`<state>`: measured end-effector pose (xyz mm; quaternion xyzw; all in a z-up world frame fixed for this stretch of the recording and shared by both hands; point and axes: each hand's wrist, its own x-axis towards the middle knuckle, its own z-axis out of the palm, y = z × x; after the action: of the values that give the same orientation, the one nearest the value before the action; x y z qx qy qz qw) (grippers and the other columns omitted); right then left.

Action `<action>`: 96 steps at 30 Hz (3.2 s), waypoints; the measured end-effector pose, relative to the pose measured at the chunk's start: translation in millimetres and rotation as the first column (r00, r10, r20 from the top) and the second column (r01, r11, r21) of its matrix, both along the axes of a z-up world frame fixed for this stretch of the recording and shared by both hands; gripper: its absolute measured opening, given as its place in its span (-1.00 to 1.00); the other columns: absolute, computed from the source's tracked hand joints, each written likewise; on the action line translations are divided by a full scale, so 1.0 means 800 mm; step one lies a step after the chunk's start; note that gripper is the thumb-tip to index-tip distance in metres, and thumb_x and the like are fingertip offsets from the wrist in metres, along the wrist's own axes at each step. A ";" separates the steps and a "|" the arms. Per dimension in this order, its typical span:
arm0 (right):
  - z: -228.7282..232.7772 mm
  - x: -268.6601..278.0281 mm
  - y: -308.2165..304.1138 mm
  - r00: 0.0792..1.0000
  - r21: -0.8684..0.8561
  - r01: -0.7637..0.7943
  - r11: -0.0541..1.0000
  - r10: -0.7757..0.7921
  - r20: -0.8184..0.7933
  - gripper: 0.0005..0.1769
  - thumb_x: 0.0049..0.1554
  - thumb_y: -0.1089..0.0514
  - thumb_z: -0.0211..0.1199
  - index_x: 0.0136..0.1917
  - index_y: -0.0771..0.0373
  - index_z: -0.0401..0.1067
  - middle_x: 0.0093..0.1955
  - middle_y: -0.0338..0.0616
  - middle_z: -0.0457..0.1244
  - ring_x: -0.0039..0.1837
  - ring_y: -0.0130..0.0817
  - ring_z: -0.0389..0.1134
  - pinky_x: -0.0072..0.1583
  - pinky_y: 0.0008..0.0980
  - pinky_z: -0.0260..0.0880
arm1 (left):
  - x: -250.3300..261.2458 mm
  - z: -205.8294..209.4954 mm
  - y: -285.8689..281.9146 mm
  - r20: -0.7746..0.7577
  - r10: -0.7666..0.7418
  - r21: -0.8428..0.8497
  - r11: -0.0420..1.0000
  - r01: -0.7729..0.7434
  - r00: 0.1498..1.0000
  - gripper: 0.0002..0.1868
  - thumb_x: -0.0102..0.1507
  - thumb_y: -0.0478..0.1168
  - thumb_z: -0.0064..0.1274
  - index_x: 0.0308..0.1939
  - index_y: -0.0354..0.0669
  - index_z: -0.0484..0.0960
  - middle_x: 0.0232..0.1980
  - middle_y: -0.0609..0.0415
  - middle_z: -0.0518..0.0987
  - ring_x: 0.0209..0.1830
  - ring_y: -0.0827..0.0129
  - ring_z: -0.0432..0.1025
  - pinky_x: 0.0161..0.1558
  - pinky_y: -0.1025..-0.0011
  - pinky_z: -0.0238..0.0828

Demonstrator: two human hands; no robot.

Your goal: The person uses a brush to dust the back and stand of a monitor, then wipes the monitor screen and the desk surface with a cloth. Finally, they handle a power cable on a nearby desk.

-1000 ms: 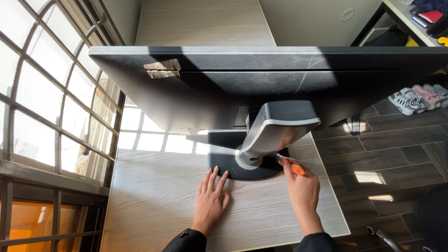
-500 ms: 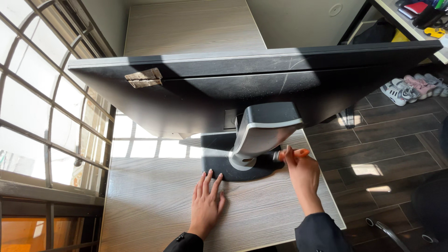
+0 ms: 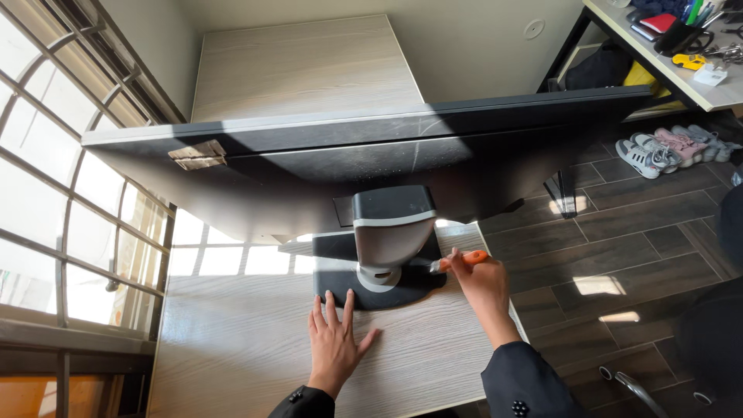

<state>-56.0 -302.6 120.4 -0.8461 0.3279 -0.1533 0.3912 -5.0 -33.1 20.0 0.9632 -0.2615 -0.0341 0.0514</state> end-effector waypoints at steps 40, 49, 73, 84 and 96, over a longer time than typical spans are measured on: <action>-0.014 0.042 -0.046 0.869 0.174 -0.493 0.853 0.493 0.047 -0.57 0.12 -0.32 0.19 0.04 -0.10 0.65 -0.07 -0.41 0.48 -0.05 -0.45 0.49 0.04 -0.39 0.46 | -0.007 0.020 -0.076 -0.207 0.278 0.315 0.927 -0.205 0.938 0.58 -0.24 0.49 0.42 0.62 0.38 -0.33 0.65 -0.30 -0.21 0.58 -0.43 -0.17 0.46 -0.26 -0.17; 0.012 0.060 -0.050 0.787 -0.147 -0.617 0.773 0.601 -0.141 -0.59 0.17 -0.29 0.09 -0.09 -0.11 0.67 -0.04 -0.46 0.47 0.03 -0.36 0.46 0.07 -0.34 0.42 | -0.007 0.020 -0.081 -0.239 0.334 0.288 0.921 -0.261 0.912 0.56 -0.24 0.40 0.48 0.61 0.48 -0.31 0.67 -0.24 -0.25 0.58 -0.40 -0.15 0.48 -0.25 -0.18; 0.044 0.021 0.011 0.740 -0.185 -0.647 0.740 0.550 -0.386 -0.62 0.17 -0.14 0.08 -0.23 0.05 0.60 -0.29 -0.18 0.44 -0.14 -0.13 0.47 0.01 -0.15 0.45 | -0.012 0.022 -0.068 -0.217 0.260 0.164 0.960 -0.228 0.941 0.59 -0.26 0.43 0.46 0.62 0.36 -0.30 0.65 -0.30 -0.24 0.66 -0.15 -0.35 0.53 -0.11 -0.30; 0.036 -0.001 0.104 0.809 -0.044 -0.577 0.816 0.563 -0.168 -0.72 0.15 -0.06 0.18 -0.11 0.04 0.64 -0.27 -0.12 0.44 -0.20 -0.13 0.49 -0.09 -0.22 0.46 | -0.011 0.013 -0.040 -0.073 0.111 -0.149 0.981 -0.121 0.991 0.20 0.00 0.20 0.43 0.56 0.02 0.08 0.55 -0.37 0.00 0.60 -0.13 -0.07 0.48 0.06 -0.03; 0.034 -0.023 0.192 0.829 -0.201 -0.558 0.805 0.553 -0.085 -0.72 0.17 -0.12 0.22 0.06 0.02 0.45 -0.07 -0.35 0.47 -0.13 -0.30 0.52 -0.17 -0.31 0.49 | 0.002 0.070 -0.003 -0.047 0.101 -0.604 0.789 -0.109 0.994 -0.60 0.21 -0.35 0.12 0.14 0.01 0.54 0.02 0.06 0.47 -0.01 0.19 0.47 -0.11 0.27 0.45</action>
<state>-74.7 -148.6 147.4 -0.9441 0.0515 -0.0576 0.3204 -3.7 -35.8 76.3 0.9089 -0.2045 0.0485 0.3602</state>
